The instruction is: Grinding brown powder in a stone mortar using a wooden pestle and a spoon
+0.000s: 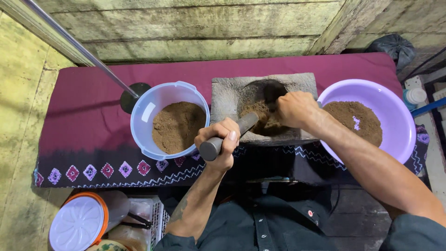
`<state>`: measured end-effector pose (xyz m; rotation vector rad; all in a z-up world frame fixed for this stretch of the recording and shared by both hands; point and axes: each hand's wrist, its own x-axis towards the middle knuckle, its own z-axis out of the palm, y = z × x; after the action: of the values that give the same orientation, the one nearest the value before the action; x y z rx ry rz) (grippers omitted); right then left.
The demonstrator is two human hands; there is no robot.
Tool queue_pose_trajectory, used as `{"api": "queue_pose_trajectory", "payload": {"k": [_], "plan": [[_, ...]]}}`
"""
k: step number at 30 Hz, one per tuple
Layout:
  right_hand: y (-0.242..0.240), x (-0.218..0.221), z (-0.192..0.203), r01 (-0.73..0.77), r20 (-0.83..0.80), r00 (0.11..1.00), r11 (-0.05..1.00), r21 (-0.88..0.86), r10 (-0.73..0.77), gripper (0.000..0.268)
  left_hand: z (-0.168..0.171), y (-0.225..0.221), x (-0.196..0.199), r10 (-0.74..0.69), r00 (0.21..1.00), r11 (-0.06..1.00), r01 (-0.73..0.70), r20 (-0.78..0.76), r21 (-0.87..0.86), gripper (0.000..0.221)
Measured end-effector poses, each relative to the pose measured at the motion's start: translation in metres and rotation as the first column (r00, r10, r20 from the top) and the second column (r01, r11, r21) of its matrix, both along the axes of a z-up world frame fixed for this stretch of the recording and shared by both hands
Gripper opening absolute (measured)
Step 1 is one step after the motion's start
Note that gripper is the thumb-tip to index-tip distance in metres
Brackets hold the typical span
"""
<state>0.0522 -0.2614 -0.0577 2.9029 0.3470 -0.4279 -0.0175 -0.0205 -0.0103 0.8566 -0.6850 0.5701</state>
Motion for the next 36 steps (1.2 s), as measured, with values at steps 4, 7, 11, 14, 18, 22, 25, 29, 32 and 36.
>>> {"api": "queue_pose_trajectory", "payload": {"k": [4,7,11,14,18,22,25,29,32,36], "plan": [[0.003,-0.004,0.03,-0.002,0.141,0.99,0.992,-0.128,0.021,0.029,0.0,0.002,-0.001,0.009,1.0,1.0,-0.008,-0.023,0.011,0.039],[0.009,-0.01,0.033,-0.059,0.2,0.975,0.979,-0.193,0.098,0.029,-0.001,0.001,-0.001,0.012,1.0,1.0,-0.012,-0.016,0.023,0.039],[0.011,-0.015,0.042,-0.306,0.013,0.946,0.908,-0.286,0.323,0.036,-0.002,0.002,0.0,0.01,1.0,1.0,-0.011,0.014,0.011,0.038],[-0.003,-0.015,0.06,-0.413,-0.023,0.902,0.847,-0.336,0.431,0.041,-0.002,0.001,0.0,0.0,1.0,1.0,0.0,-0.002,0.02,0.037],[-0.011,-0.013,0.056,-0.306,0.116,0.92,0.872,-0.383,0.374,0.036,-0.006,0.0,0.001,0.006,1.0,1.0,-0.006,0.013,-0.004,0.037],[-0.012,-0.006,-0.001,-0.248,0.065,0.96,0.936,-0.249,0.271,0.029,-0.002,0.002,0.0,-0.007,1.0,1.0,0.007,0.013,0.002,0.037],[-0.011,0.007,-0.004,-0.086,-0.105,0.991,0.993,-0.084,0.077,0.035,-0.003,0.001,0.005,-0.03,1.0,1.0,0.03,0.006,0.002,0.038],[-0.007,0.009,0.011,0.143,-0.281,0.953,0.986,0.08,-0.115,0.047,-0.007,0.0,0.009,-0.045,0.999,0.999,0.045,0.006,0.008,0.038],[-0.022,0.005,0.01,0.133,-0.201,0.971,0.991,0.001,-0.131,0.039,-0.004,-0.002,0.008,-0.052,0.999,0.998,0.052,-0.007,0.017,0.038],[0.005,-0.008,0.038,-0.046,-0.15,0.988,0.98,-0.196,0.017,0.028,0.0,-0.004,0.009,-0.037,0.999,0.999,0.037,-0.01,0.017,0.038]]}}
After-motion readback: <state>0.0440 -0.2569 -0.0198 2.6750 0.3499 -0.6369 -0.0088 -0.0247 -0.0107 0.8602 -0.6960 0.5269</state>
